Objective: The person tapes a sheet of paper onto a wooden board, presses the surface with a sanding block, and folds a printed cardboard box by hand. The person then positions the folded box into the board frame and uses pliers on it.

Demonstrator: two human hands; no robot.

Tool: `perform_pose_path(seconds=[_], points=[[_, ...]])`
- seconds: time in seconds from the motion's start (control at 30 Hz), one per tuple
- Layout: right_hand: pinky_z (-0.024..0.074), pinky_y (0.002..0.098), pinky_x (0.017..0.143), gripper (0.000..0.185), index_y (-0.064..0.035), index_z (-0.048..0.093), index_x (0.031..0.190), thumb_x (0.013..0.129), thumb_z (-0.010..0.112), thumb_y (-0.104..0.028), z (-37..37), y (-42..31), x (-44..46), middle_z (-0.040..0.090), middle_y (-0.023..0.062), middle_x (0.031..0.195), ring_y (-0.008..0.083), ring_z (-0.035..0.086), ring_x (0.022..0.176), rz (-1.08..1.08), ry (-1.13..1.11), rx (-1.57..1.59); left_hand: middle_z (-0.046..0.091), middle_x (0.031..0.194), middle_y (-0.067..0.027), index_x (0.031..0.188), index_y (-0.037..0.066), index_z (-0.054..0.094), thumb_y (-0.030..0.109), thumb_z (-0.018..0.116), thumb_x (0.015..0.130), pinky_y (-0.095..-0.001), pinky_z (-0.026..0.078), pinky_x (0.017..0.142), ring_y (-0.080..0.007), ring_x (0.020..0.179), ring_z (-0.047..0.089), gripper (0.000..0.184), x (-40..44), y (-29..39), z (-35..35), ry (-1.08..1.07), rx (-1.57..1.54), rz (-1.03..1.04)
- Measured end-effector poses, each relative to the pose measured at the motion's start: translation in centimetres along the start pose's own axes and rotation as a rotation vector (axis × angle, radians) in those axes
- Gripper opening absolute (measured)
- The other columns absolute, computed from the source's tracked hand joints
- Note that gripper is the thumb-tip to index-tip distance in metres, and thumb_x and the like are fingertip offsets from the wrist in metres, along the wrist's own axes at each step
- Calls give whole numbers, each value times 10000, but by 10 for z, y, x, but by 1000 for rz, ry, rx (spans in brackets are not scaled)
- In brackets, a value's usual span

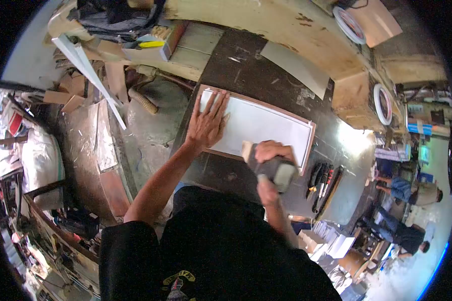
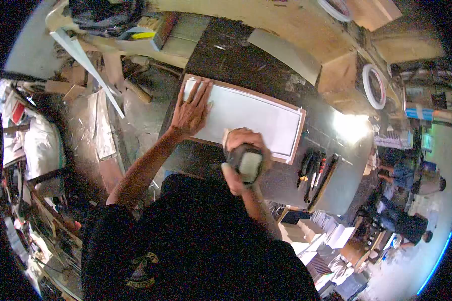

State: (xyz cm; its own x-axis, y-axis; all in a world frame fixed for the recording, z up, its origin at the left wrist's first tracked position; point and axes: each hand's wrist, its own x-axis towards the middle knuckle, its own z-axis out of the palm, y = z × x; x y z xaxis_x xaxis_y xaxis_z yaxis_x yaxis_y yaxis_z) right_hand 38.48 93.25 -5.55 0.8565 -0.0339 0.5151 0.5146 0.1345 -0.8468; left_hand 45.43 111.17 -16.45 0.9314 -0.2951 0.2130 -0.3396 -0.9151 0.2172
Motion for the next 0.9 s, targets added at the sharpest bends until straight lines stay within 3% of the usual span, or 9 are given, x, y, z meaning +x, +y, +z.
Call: perform_pose_path(seconds=[0.07, 0.13, 0.3, 0.33, 0.43, 0.47, 0.57, 0.77, 0.9], points=[[485, 382, 760, 448, -22, 526, 971, 767, 716, -373, 5, 16, -17, 579, 90, 837, 208, 572, 792, 41, 4, -53, 258, 1625, -121, 1575, 85, 231, 326, 432, 1017, -568, 95, 1222, -291, 1514, 207, 640, -3, -3, 4, -15, 15, 22], [480, 322, 744, 383, -21, 543, 985, 662, 731, -103, 3, 23, -8, 610, 97, 899, 179, 580, 796, 77, -116, -36, 243, 1623, -153, 1576, 88, 231, 366, 481, 997, -583, 98, 1212, -310, 1515, 198, 689, -4, -2, 3, 47, -36, -79], [490, 338, 872, 301, -27, 545, 949, 700, 704, -85, 2, 2, 9, 623, 109, 903, 176, 594, 835, 332, -53, -12, 389, 1505, -227, 1526, 68, 326, 425, 766, 815, -596, 182, 1161, -357, 1437, 316, 909, -50, -19, -21, 10, -371, -546], [491, 347, 854, 295, -30, 539, 951, 714, 699, -104, -6, 14, 9, 617, 105, 891, 172, 588, 827, 302, -90, -4, 568, 1327, -209, 1388, 29, 509, 395, 855, 736, -532, 360, 1083, -326, 1288, 508, 824, -54, -27, -29, 1, -445, -641], [483, 372, 788, 333, -25, 525, 952, 726, 700, -196, 10, -3, 24, 586, 90, 839, 168, 554, 778, 386, -70, 74, 657, 1171, -188, 1219, 9, 643, 381, 907, 685, -442, 504, 945, -271, 1132, 627, 702, -78, -47, -21, 106, -920, -782], [475, 372, 763, 355, -20, 522, 944, 711, 705, -215, 18, -9, 31, 574, 85, 825, 170, 539, 760, 256, -104, 147, 711, 1047, -178, 1115, -10, 694, 339, 922, 689, -383, 577, 733, -218, 894, 708, 596, -85, -51, -12, 231, -633, -665], [454, 337, 693, 369, -27, 516, 919, 667, 716, -208, 35, -15, 31, 549, 68, 787, 157, 505, 712, 128, -196, 238, 746, 900, -150, 1025, -24, 727, 303, 897, 737, -335, 578, 622, -204, 739, 727, 468, -89, -45, -25, 113, -1078, -879], [429, 288, 612, 274, -58, 531, 848, 646, 678, -169, 30, 20, 1, 546, 56, 734, 150, 503, 641, 244, -275, 29, 743, 762, -125, 883, -19, 774, 270, 862, 790, -304, 574, 562, -190, 660, 725, 316, -87, -35, -37, 60, -837, -823], [442, 385, 739, 390, -36, 531, 943, 685, 707, -270, 32, -15, 22, 544, 69, 793, 197, 519, 739, 182, -268, 233, 745, 770, -126, 871, -28, 776, 267, 865, 788, -311, 570, 578, -166, 646, 703, 318, -107, -23, -35, 63, -895, -845]])
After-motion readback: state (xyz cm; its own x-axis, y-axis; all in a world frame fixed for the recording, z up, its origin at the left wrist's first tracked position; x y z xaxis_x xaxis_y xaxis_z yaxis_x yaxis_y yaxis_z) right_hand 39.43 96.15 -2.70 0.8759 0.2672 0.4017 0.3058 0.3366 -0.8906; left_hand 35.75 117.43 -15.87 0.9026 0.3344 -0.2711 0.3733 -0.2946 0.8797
